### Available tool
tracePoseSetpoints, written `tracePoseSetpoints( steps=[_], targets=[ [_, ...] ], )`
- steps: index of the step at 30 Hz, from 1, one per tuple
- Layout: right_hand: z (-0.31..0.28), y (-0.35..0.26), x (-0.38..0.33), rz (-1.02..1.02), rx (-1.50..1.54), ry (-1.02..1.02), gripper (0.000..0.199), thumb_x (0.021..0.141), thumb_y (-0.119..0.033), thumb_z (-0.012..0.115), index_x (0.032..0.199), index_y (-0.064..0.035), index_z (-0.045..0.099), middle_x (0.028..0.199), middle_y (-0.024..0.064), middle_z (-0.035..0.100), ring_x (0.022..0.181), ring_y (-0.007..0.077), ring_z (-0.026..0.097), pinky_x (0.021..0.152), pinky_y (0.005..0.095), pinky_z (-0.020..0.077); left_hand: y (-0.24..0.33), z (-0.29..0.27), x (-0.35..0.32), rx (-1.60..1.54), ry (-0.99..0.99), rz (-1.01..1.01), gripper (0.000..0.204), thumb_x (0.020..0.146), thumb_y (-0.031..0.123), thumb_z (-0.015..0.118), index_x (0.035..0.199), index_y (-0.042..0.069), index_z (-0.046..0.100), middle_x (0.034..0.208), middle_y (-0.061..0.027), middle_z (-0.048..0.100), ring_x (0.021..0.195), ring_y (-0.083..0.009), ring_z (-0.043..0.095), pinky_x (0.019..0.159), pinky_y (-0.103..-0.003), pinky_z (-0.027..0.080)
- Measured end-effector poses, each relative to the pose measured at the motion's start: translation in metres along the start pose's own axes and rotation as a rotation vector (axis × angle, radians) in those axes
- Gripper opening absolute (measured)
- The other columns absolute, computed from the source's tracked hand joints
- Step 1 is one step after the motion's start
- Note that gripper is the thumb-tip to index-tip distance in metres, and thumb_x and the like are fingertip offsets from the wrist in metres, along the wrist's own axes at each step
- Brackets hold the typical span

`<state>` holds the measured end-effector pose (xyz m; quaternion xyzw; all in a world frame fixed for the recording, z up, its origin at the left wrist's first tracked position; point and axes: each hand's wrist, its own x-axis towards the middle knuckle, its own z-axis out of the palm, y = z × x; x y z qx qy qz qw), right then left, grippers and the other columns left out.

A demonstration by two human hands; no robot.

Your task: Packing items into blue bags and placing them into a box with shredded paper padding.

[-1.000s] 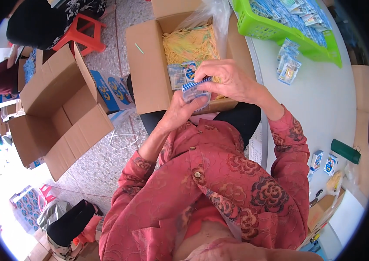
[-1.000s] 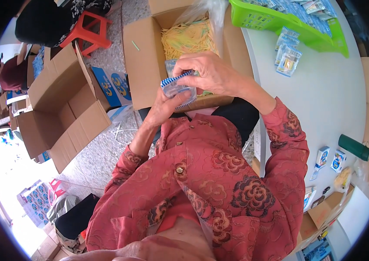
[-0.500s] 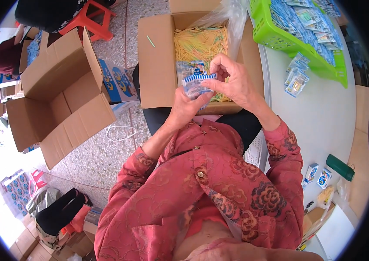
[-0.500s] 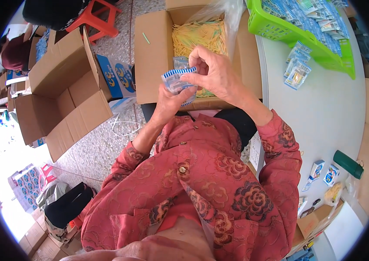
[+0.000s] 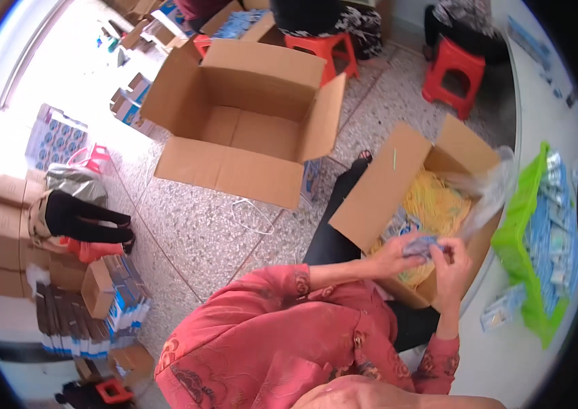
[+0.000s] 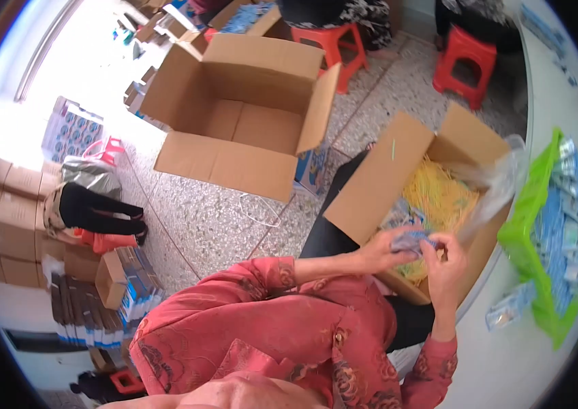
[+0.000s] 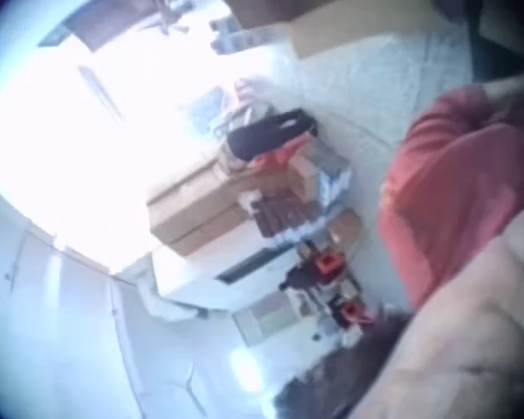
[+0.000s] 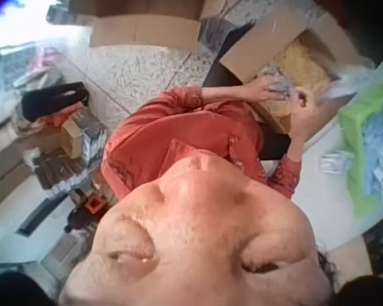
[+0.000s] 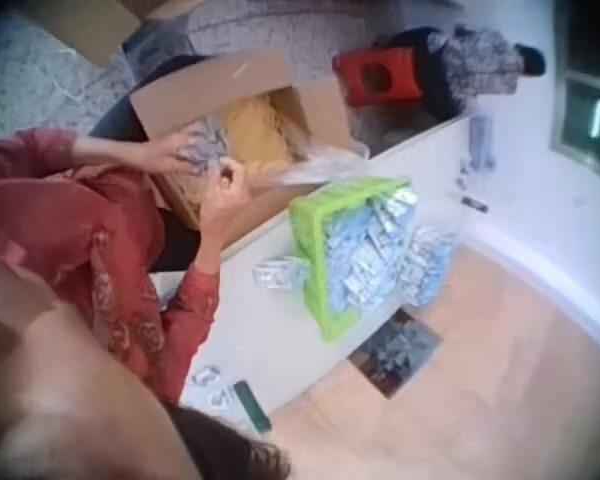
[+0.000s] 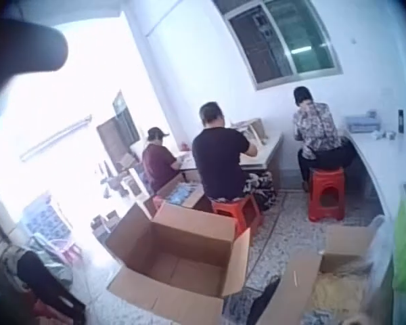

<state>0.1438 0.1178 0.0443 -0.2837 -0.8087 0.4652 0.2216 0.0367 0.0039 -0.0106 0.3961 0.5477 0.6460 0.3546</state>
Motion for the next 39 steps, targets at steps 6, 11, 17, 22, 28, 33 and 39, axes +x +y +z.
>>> tracePoseSetpoints(
  steps=[6, 11, 17, 22, 28, 33, 39],
  targets=[
    [0.001, -0.01, 0.001, -0.045, 0.032, 0.006, 0.008, 0.075, 0.0, 0.062, 0.082, -0.0011, 0.059, 0.074, 0.0044, 0.059, 0.068, 0.0111, 0.054, 0.062, 0.0244, 0.0435, -0.005, 0.004, 0.002, -0.202, -0.096, -0.138, 0.034, 0.083, 0.016, 0.06, 0.112, 0.001, 0.051, 0.096, -0.0033, 0.06, 0.088, -0.0112, 0.053, 0.079, -0.026, 0.043],
    [0.005, -0.007, 0.018, -0.071, 0.102, -0.006, 0.018, 0.075, -0.002, 0.061, 0.094, -0.0009, 0.06, 0.085, 0.0067, 0.061, 0.072, 0.0136, 0.058, 0.067, 0.0254, 0.0465, 0.002, -0.005, 0.012, -0.132, 0.012, -0.132, 0.022, 0.082, 0.012, 0.058, 0.102, 0.003, 0.058, 0.093, -0.0049, 0.061, 0.085, -0.0123, 0.057, 0.073, -0.029, 0.047],
    [0.013, 0.003, 0.025, -0.025, 0.184, -0.116, 0.043, 0.069, -0.007, 0.071, 0.105, -0.0037, 0.048, 0.076, 0.0015, 0.052, 0.063, 0.0062, 0.05, 0.054, 0.0201, 0.0424, 0.013, -0.01, 0.014, -0.308, 0.175, -0.213, 0.024, 0.076, 0.002, 0.064, 0.1, 0.001, 0.059, 0.088, -0.0024, 0.062, 0.079, -0.0088, 0.057, 0.07, -0.024, 0.047],
    [0.013, 0.008, 0.014, -0.064, 0.139, -0.036, 0.039, 0.068, -0.008, 0.073, 0.099, -0.004, 0.051, 0.083, 0.0018, 0.057, 0.065, 0.0066, 0.05, 0.057, 0.0214, 0.0432, 0.007, -0.007, 0.014, -0.209, 0.131, -0.252, 0.023, 0.074, 0.004, 0.067, 0.096, 0.0, 0.061, 0.086, -0.0016, 0.062, 0.077, -0.0083, 0.057, 0.068, -0.023, 0.048],
    [0.009, 0.01, 0.011, -0.098, 0.135, -0.055, 0.034, 0.068, -0.007, 0.072, 0.096, -0.0038, 0.053, 0.083, 0.0026, 0.058, 0.067, 0.0085, 0.053, 0.06, 0.0226, 0.0442, 0.013, -0.007, 0.011, -0.216, 0.031, -0.245, 0.032, 0.072, 0.002, 0.068, 0.102, 0.0, 0.057, 0.093, -0.0022, 0.061, 0.084, -0.0096, 0.056, 0.075, -0.025, 0.047],
    [0.004, 0.005, 0.009, -0.152, 0.127, -0.064, 0.034, 0.068, -0.007, 0.072, 0.097, -0.0034, 0.054, 0.089, 0.0052, 0.058, 0.07, 0.0122, 0.055, 0.062, 0.0249, 0.046, 0.014, -0.015, 0.013, -0.252, -0.032, -0.268, 0.034, 0.072, 0.0, 0.067, 0.103, 0.001, 0.056, 0.094, -0.0026, 0.061, 0.086, -0.0095, 0.056, 0.077, -0.025, 0.046],
    [0.004, 0.001, 0.005, -0.413, -0.062, 0.077, 0.035, 0.066, -0.008, 0.071, 0.096, -0.0064, 0.053, 0.098, 0.0069, 0.053, 0.076, 0.0204, 0.057, 0.065, 0.0301, 0.0489, 0.007, -0.016, 0.013, -0.149, 0.064, -0.249, 0.025, 0.07, -0.001, 0.067, 0.095, 0.001, 0.059, 0.086, -0.0022, 0.062, 0.077, -0.0072, 0.056, 0.069, -0.023, 0.047]
  ],
)
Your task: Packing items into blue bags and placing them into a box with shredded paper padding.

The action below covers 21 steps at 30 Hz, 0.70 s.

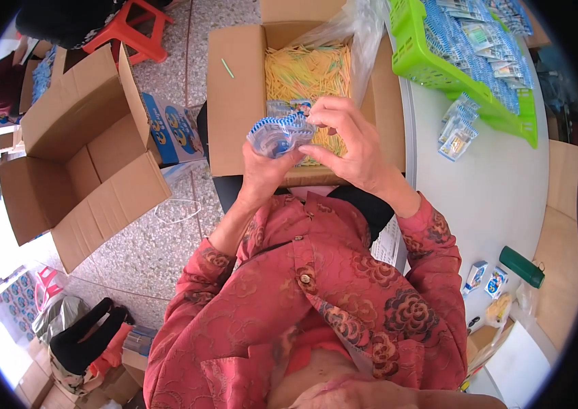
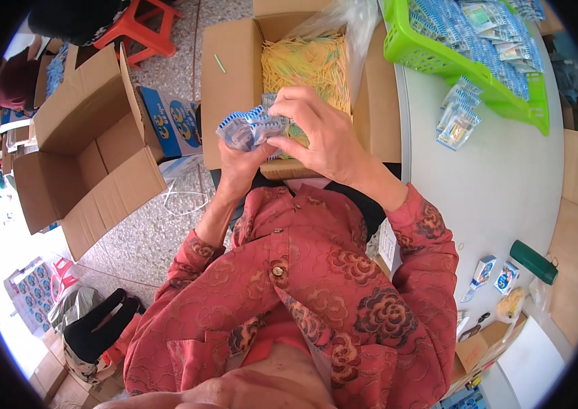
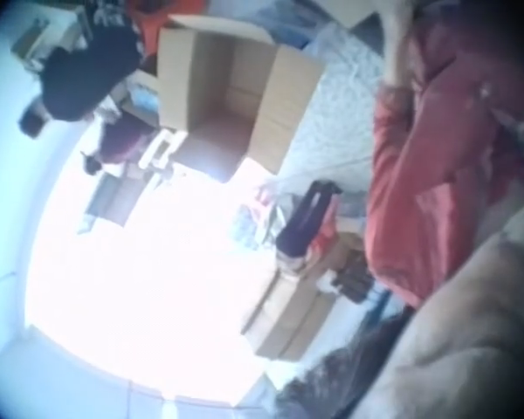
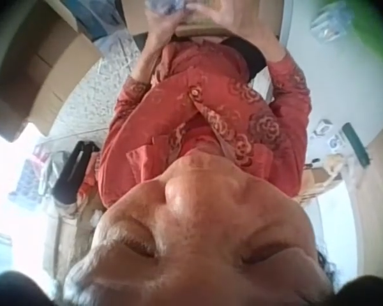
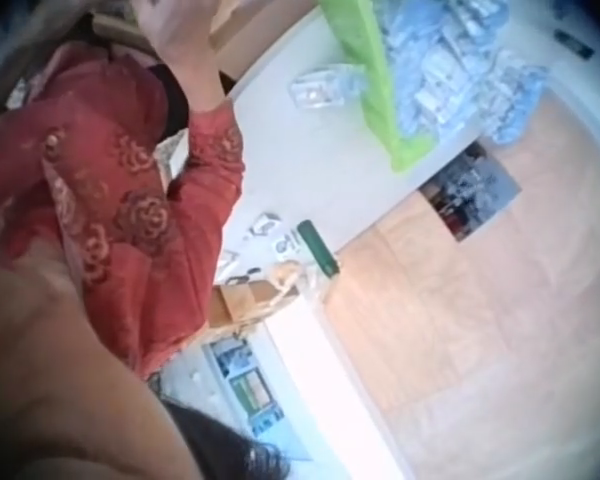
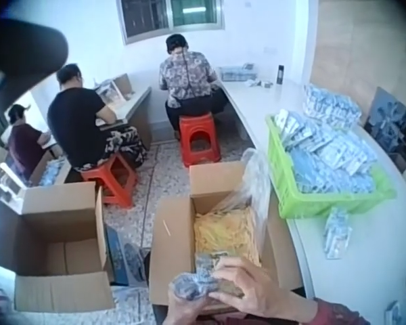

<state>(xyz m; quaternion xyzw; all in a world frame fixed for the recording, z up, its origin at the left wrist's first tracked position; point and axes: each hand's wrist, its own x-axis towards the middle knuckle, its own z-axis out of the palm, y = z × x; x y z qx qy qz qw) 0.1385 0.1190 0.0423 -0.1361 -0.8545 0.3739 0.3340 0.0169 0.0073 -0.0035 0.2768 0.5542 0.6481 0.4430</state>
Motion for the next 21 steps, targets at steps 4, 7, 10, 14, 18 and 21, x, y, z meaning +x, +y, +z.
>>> tracePoseSetpoints(
  steps=[4, 7, 10, 14, 18, 21],
  targets=[
    [-0.003, -0.004, -0.003, -0.071, -0.146, -0.024, 0.03, 0.063, -0.008, 0.072, 0.088, -0.0073, 0.055, 0.094, 0.0055, 0.051, 0.077, 0.0224, 0.057, 0.064, 0.0303, 0.049, -0.001, 0.001, -0.002, 0.029, 0.022, 0.008, 0.022, 0.069, -0.001, 0.067, 0.09, 0.001, 0.06, 0.083, -0.0015, 0.062, 0.074, -0.0067, 0.056, 0.067, -0.023, 0.047],
    [-0.006, -0.009, -0.002, -0.11, -0.191, -0.084, 0.022, 0.064, -0.01, 0.07, 0.08, -0.007, 0.056, 0.093, 0.0049, 0.051, 0.078, 0.0208, 0.057, 0.063, 0.0298, 0.0482, -0.009, 0.0, -0.001, 0.043, 0.036, 0.04, 0.027, 0.068, -0.002, 0.068, 0.093, 0.001, 0.058, 0.086, -0.0016, 0.061, 0.076, -0.0083, 0.057, 0.066, -0.024, 0.049],
    [-0.005, -0.006, 0.001, -0.091, -0.296, -0.148, 0.018, 0.065, -0.011, 0.068, 0.076, -0.0068, 0.056, 0.093, 0.0043, 0.05, 0.078, 0.02, 0.056, 0.062, 0.0299, 0.0474, -0.007, 0.004, 0.001, 0.012, 0.058, 0.059, 0.024, 0.069, -0.001, 0.068, 0.091, 0.001, 0.06, 0.084, -0.0018, 0.063, 0.075, -0.0072, 0.057, 0.068, -0.022, 0.048],
    [-0.001, -0.002, 0.003, -0.298, -0.405, -0.045, 0.011, 0.067, -0.009, 0.061, 0.076, -0.0061, 0.056, 0.093, 0.0041, 0.051, 0.079, 0.0201, 0.055, 0.062, 0.0296, 0.0471, -0.009, 0.0, 0.006, 0.031, 0.1, 0.113, 0.025, 0.068, -0.002, 0.067, 0.093, 0.0, 0.06, 0.086, -0.0022, 0.063, 0.077, -0.0085, 0.058, 0.07, -0.023, 0.048],
    [0.0, 0.0, 0.006, -0.445, -0.387, -0.116, 0.012, 0.069, -0.01, 0.058, 0.08, -0.0068, 0.058, 0.095, 0.0027, 0.054, 0.079, 0.0185, 0.056, 0.062, 0.0288, 0.048, -0.006, -0.001, 0.011, 0.005, 0.129, 0.139, 0.027, 0.069, -0.002, 0.066, 0.095, 0.0, 0.06, 0.088, -0.0022, 0.063, 0.078, -0.0084, 0.057, 0.07, -0.023, 0.048],
    [-0.004, 0.011, 0.013, -0.369, -0.363, -0.165, 0.012, 0.071, -0.012, 0.059, 0.082, -0.0073, 0.058, 0.095, 0.0006, 0.054, 0.08, 0.0167, 0.056, 0.062, 0.0289, 0.0484, -0.008, -0.002, 0.014, 0.036, 0.077, 0.115, 0.026, 0.069, -0.002, 0.067, 0.093, 0.0, 0.06, 0.084, -0.0006, 0.062, 0.075, -0.0076, 0.057, 0.067, -0.022, 0.048]
  ],
)
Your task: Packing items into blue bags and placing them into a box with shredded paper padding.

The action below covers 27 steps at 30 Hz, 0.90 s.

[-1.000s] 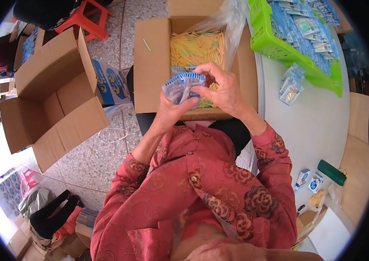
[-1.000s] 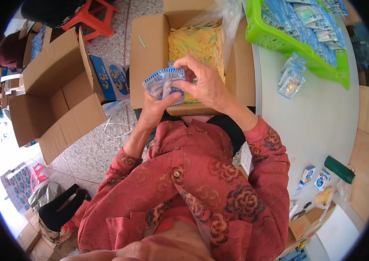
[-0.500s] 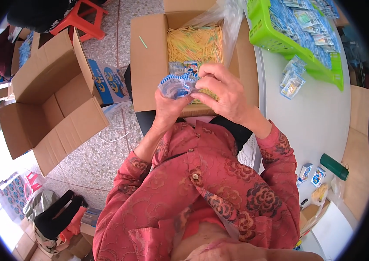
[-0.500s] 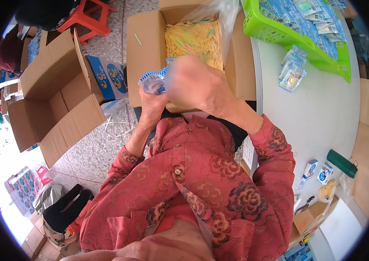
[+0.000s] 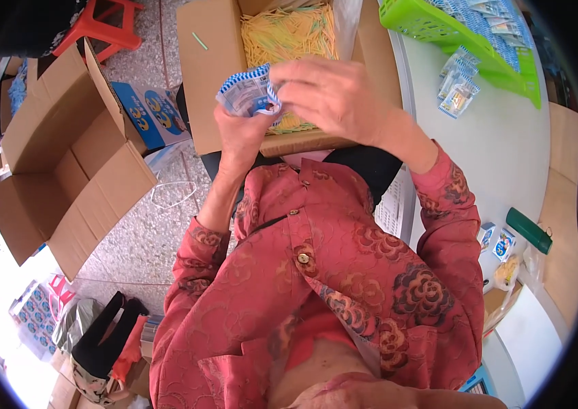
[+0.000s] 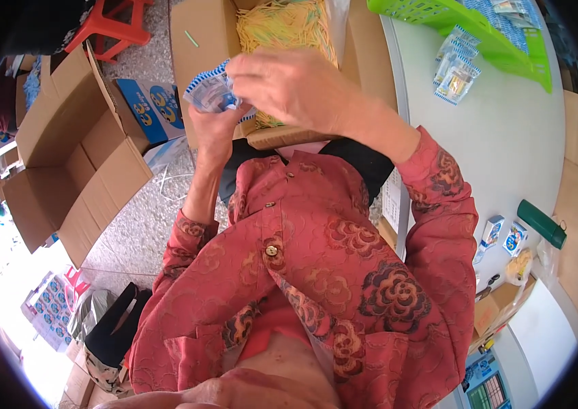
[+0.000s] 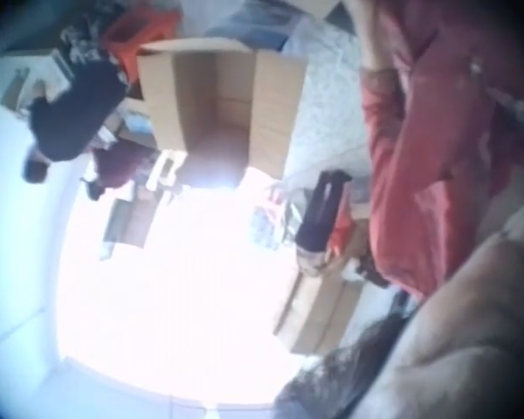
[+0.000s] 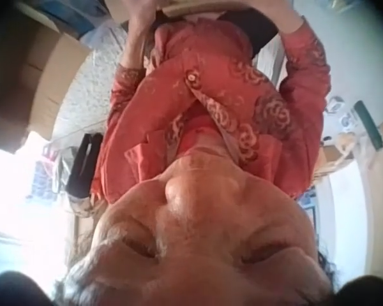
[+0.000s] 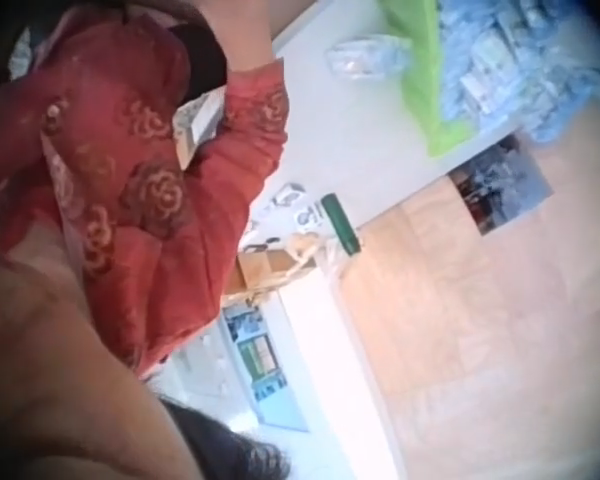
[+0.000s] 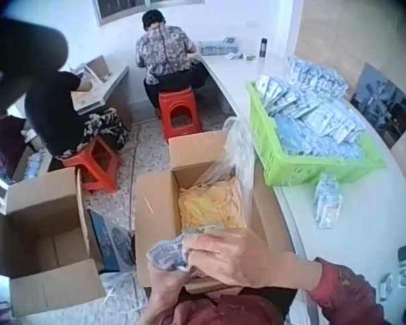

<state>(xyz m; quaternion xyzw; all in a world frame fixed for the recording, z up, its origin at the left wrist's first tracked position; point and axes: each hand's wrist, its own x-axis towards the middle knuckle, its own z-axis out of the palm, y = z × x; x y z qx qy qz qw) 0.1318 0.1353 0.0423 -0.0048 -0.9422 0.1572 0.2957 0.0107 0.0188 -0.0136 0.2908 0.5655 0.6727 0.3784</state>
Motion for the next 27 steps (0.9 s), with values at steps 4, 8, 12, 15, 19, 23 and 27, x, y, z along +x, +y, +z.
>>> tracePoseSetpoints(
  steps=[4, 8, 12, 15, 19, 23, 27],
  targets=[
    [-0.007, 0.011, 0.007, 0.112, 0.066, -0.143, 0.011, 0.075, -0.013, 0.06, 0.084, -0.0082, 0.058, 0.083, 0.0045, 0.057, 0.071, 0.0219, 0.058, 0.059, 0.031, 0.0473, 0.01, 0.006, 0.003, -0.016, -0.032, -0.035, 0.024, 0.07, -0.001, 0.068, 0.092, 0.001, 0.06, 0.083, -0.0001, 0.061, 0.073, -0.0069, 0.056, 0.065, -0.022, 0.048],
    [-0.006, 0.013, 0.011, 0.131, 0.145, -0.1, 0.015, 0.074, -0.013, 0.06, 0.087, -0.0075, 0.058, 0.08, 0.0073, 0.057, 0.068, 0.0253, 0.058, 0.058, 0.0319, 0.0467, 0.009, 0.008, 0.005, -0.043, -0.032, -0.037, 0.024, 0.07, -0.001, 0.069, 0.093, 0.001, 0.061, 0.083, -0.0001, 0.062, 0.072, -0.0066, 0.056, 0.064, -0.021, 0.048],
    [-0.005, 0.012, 0.01, 0.325, 0.514, -0.057, 0.016, 0.077, -0.012, 0.06, 0.092, -0.0077, 0.058, 0.079, 0.0016, 0.06, 0.064, 0.015, 0.058, 0.056, 0.0268, 0.0453, 0.005, -0.002, 0.008, -0.053, -0.009, -0.007, 0.025, 0.07, -0.001, 0.069, 0.093, 0.002, 0.061, 0.084, -0.0003, 0.062, 0.073, -0.0073, 0.057, 0.065, -0.022, 0.048],
    [0.003, 0.032, -0.004, 0.763, 0.866, 0.133, 0.014, 0.083, -0.015, 0.058, 0.095, -0.0076, 0.058, 0.076, -0.0015, 0.058, 0.064, 0.0035, 0.053, 0.058, 0.0195, 0.0438, 0.007, -0.008, 0.009, -0.068, 0.021, -0.014, 0.028, 0.069, -0.001, 0.07, 0.095, 0.0, 0.061, 0.087, -0.002, 0.063, 0.076, -0.0085, 0.058, 0.068, -0.023, 0.049],
    [0.069, 0.105, -0.072, 1.018, 0.727, 0.112, 0.02, 0.083, -0.018, 0.057, 0.096, -0.0026, 0.056, 0.075, 0.0012, 0.058, 0.062, 0.006, 0.054, 0.057, 0.0218, 0.0454, 0.003, -0.017, 0.008, -0.07, 0.067, -0.012, 0.03, 0.068, -0.002, 0.071, 0.096, -0.002, 0.06, 0.088, -0.0039, 0.063, 0.077, -0.0098, 0.059, 0.07, -0.024, 0.049],
    [0.129, 0.136, -0.125, 1.119, 0.353, -0.136, 0.016, 0.08, -0.013, 0.053, 0.084, 0.0016, 0.058, 0.076, 0.0133, 0.062, 0.066, 0.0227, 0.061, 0.059, 0.0325, 0.048, 0.007, -0.024, 0.002, -0.073, 0.103, -0.035, 0.029, 0.068, -0.002, 0.07, 0.095, -0.002, 0.06, 0.087, -0.0044, 0.063, 0.075, -0.01, 0.059, 0.069, -0.024, 0.049],
    [0.178, 0.162, -0.177, 1.067, 0.009, -0.255, 0.015, 0.074, -0.008, 0.053, 0.081, 0.0013, 0.061, 0.074, 0.02, 0.061, 0.066, 0.0292, 0.062, 0.06, 0.0369, 0.049, 0.004, -0.029, 0.0, -0.062, 0.094, -0.051, 0.027, 0.068, -0.002, 0.07, 0.093, -0.003, 0.061, 0.086, -0.0045, 0.063, 0.075, -0.0099, 0.059, 0.068, -0.024, 0.049]
  ],
)
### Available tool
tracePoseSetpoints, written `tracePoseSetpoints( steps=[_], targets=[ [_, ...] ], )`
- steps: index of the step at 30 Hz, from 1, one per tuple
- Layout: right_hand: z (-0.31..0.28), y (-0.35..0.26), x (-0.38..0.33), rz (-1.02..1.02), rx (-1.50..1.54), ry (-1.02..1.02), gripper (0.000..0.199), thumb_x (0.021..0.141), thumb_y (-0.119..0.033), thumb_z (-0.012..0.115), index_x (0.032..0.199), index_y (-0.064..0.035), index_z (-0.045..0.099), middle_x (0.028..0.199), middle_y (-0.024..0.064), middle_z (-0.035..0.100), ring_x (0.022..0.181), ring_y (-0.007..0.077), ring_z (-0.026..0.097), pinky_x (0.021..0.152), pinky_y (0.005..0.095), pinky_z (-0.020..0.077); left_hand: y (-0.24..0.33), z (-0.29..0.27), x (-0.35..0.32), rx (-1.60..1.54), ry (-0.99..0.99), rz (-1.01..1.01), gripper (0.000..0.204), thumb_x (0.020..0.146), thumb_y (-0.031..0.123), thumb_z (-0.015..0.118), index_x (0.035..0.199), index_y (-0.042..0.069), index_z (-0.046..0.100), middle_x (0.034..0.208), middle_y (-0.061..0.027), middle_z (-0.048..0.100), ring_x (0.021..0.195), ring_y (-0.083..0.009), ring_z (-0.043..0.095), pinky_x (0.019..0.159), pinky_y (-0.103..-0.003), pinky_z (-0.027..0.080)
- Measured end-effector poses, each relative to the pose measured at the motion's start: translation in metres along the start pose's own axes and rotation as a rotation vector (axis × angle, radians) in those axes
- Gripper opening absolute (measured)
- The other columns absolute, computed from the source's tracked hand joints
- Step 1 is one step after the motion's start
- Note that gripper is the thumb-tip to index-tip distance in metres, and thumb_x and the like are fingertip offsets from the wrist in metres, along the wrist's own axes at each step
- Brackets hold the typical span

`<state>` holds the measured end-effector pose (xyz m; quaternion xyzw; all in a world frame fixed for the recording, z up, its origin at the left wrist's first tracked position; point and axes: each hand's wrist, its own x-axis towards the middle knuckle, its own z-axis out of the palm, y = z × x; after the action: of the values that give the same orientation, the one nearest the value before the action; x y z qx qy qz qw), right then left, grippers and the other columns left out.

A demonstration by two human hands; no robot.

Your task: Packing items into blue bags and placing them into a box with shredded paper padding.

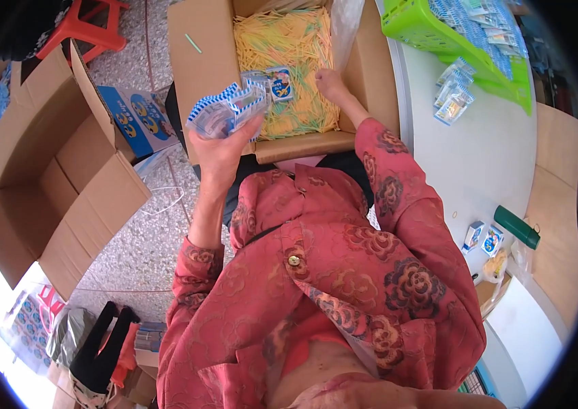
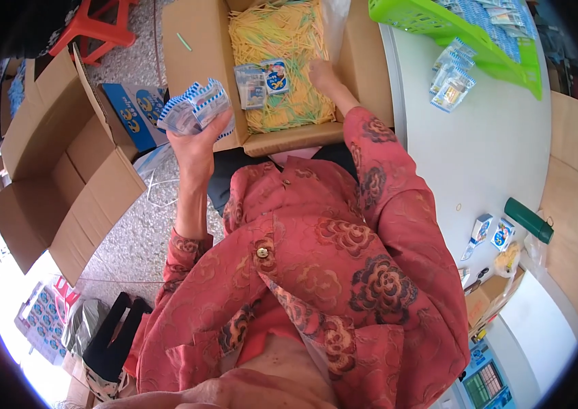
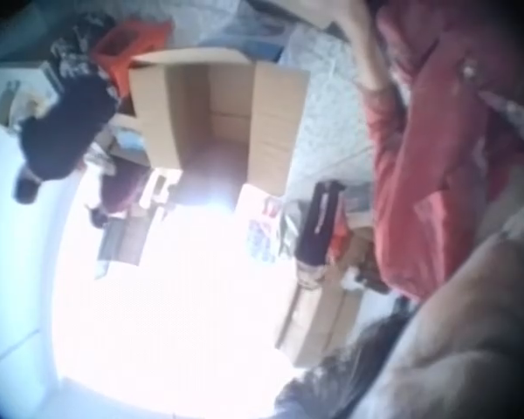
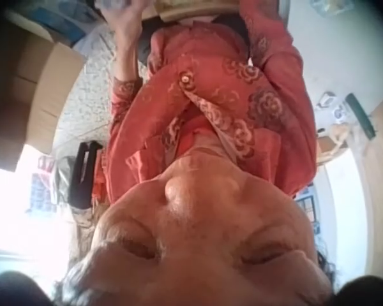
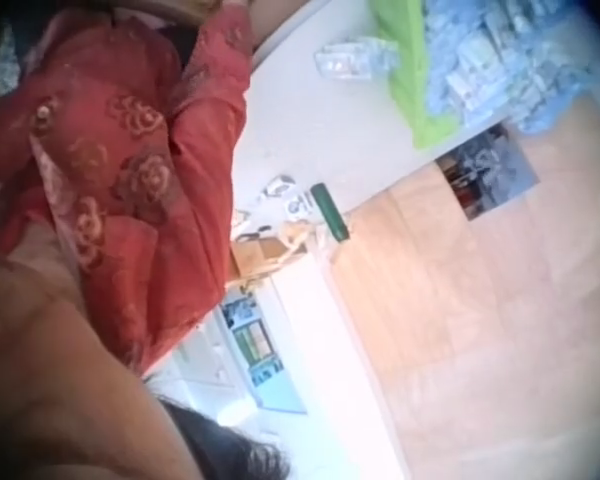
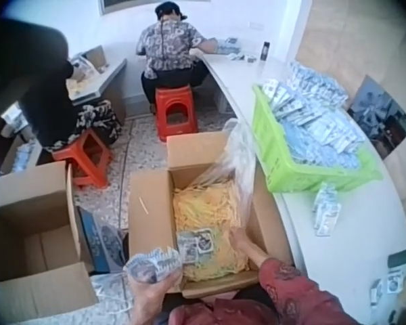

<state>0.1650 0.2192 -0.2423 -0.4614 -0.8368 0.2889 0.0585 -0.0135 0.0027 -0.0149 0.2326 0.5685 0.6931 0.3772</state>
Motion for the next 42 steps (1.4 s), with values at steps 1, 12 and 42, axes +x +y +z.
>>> tracePoseSetpoints(
  steps=[1, 12, 42],
  targets=[
    [0.008, 0.007, 0.001, 0.006, 0.0, -0.003, 0.015, 0.074, -0.008, 0.053, 0.081, 0.0013, 0.061, 0.074, 0.02, 0.061, 0.066, 0.0292, 0.062, 0.06, 0.0369, 0.049, -0.002, -0.001, 0.0, -0.001, -0.003, -0.013, 0.026, 0.067, -0.002, 0.07, 0.091, -0.003, 0.061, 0.086, -0.0044, 0.063, 0.074, -0.0098, 0.059, 0.068, -0.023, 0.048],
    [0.015, -0.029, -0.011, 0.279, -0.31, -0.385, 0.025, 0.07, -0.015, 0.06, 0.085, 0.0046, 0.062, 0.084, 0.0204, 0.063, 0.081, 0.0315, 0.062, 0.071, 0.0381, 0.0498, -0.008, -0.004, 0.004, 0.02, 0.001, -0.126, 0.024, 0.068, -0.001, 0.07, 0.09, -0.003, 0.06, 0.083, -0.0042, 0.063, 0.073, -0.009, 0.058, 0.065, -0.022, 0.048],
    [0.034, -0.024, -0.006, 0.51, -0.115, -0.551, 0.029, 0.061, -0.016, 0.069, 0.084, 0.0017, 0.064, 0.082, 0.0205, 0.063, 0.077, 0.0304, 0.064, 0.067, 0.0371, 0.0515, -0.01, 0.0, 0.006, 0.036, -0.028, -0.135, 0.023, 0.067, -0.001, 0.071, 0.088, -0.002, 0.061, 0.083, -0.0033, 0.063, 0.073, -0.0075, 0.057, 0.065, -0.021, 0.047]
  ],
)
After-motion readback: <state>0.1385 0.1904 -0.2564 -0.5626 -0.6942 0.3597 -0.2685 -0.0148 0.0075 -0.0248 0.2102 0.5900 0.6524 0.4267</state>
